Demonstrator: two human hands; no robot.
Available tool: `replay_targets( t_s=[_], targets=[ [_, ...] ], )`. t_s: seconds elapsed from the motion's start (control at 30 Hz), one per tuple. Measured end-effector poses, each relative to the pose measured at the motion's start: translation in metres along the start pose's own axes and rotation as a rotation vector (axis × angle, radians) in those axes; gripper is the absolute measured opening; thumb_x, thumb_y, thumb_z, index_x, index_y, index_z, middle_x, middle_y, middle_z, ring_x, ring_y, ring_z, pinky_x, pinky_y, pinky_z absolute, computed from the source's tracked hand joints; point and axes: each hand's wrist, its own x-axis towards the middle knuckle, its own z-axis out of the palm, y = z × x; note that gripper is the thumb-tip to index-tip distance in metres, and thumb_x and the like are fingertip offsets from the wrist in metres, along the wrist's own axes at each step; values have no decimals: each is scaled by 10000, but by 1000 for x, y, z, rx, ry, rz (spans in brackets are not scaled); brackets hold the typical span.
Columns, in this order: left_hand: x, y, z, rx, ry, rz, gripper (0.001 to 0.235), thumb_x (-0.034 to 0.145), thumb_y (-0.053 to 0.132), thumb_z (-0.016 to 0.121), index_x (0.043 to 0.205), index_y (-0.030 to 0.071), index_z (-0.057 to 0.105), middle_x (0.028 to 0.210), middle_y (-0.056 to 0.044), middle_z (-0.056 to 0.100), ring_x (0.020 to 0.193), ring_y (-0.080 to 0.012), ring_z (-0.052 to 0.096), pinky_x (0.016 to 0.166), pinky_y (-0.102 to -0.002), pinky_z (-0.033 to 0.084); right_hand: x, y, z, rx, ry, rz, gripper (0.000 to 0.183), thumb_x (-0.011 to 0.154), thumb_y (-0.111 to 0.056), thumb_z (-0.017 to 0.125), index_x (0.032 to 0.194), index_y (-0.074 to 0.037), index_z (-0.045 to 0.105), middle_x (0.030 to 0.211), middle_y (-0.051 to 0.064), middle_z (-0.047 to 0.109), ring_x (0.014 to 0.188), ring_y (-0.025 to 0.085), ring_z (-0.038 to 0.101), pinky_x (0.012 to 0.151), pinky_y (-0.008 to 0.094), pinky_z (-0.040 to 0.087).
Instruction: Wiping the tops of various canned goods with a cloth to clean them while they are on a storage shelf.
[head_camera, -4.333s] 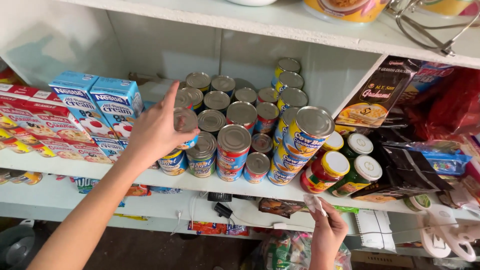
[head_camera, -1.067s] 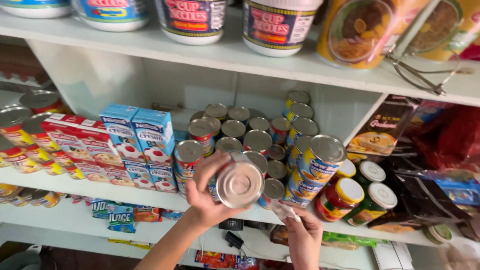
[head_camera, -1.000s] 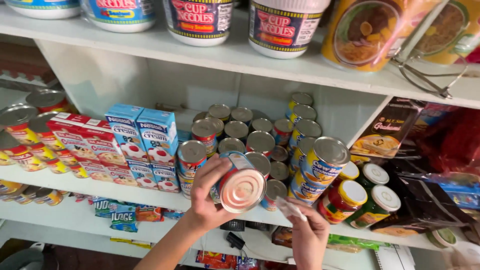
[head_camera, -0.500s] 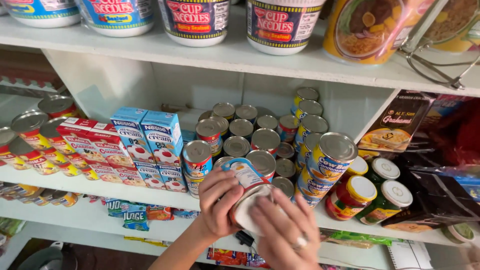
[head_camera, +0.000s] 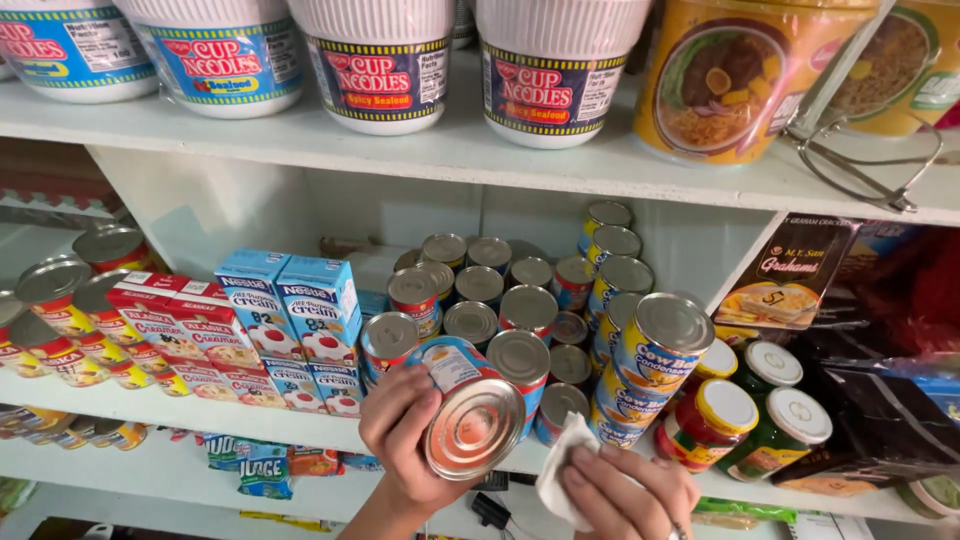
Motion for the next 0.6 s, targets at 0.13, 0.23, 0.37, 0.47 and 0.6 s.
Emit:
replay_targets(
  t_s=[0.13,0.23,0.37,0.47,0.6],
  targets=[
    [1,1,3,-20,-24,22,628,898,442,787,1333,94,496,1270,-119,507,1206,-292,622,1042,-457,576,26,-21,3,72,36,182,203,951,-173,603,837,-201,769,945,-38,766,899,148,731,889,313,465],
    [1,5,9,-59,8,17,612,947,562,657,1299,83,513,1231,-118,518,1156,-284,631,1021,-445,584,33,-31,20,86,105,110,102,911,-197,698,852,-246,766,956,-97,763,911,117,740,888,292,432],
    [4,14,16,-17,11,-6,426,1035,444,558,1238,71,527,1223,-129,522,1141,-289,627,1020,-452,583,40,-45,16,119,-2,100,334,1006,-142,460,933,-205,780,1019,-47,774,953,150,770,934,324,454],
    [6,12,22,-59,24,-5,386,1055,388,546,1262,64,519,1247,-133,518,1168,-299,620,1040,-457,580,34,-43,15,155,-91,90,327,1035,-154,452,1030,-199,776,1156,-9,759,1093,182,757,1068,359,381],
    [2,10,29,-72,48,-52,358,1039,332,588,1273,69,527,1252,-135,520,1174,-299,616,1056,-460,568,32,-33,25,141,-117,40,362,1038,-139,420,1115,-164,773,1217,35,749,1160,212,745,1121,435,384]
  ],
)
